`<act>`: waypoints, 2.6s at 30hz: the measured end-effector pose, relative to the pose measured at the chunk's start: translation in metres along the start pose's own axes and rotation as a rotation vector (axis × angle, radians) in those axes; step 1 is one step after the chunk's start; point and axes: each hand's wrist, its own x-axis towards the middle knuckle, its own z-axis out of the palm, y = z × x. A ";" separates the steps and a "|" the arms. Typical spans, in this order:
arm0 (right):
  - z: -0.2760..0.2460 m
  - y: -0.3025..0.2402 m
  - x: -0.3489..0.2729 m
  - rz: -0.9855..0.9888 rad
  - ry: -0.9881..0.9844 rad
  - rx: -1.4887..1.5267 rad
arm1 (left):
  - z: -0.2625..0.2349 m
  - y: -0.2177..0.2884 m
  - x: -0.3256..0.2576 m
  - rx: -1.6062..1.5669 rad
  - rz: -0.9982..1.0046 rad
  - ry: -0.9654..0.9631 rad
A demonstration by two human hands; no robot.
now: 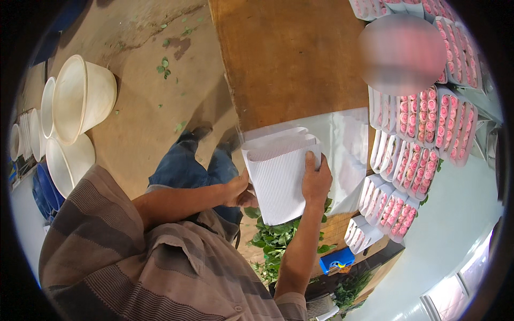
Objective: The person stands at a wooden table and repeatedly places green leafy stems into clear plastic sleeves. They then insert a white paper sheet into each sleeve and set the completed packages aside. The workspace contains stacks of pre-wrapped pink flower bundles and blue buckets.
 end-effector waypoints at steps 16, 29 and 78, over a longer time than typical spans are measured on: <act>0.014 0.004 -0.036 -0.447 0.581 0.041 | -0.175 0.080 0.039 1.033 0.646 0.374; 0.174 -0.007 -0.242 0.179 -0.065 0.652 | -0.175 0.121 0.016 1.683 0.637 0.192; 0.171 -0.045 -0.157 0.049 0.361 0.439 | -0.120 0.086 -0.103 1.147 0.528 0.073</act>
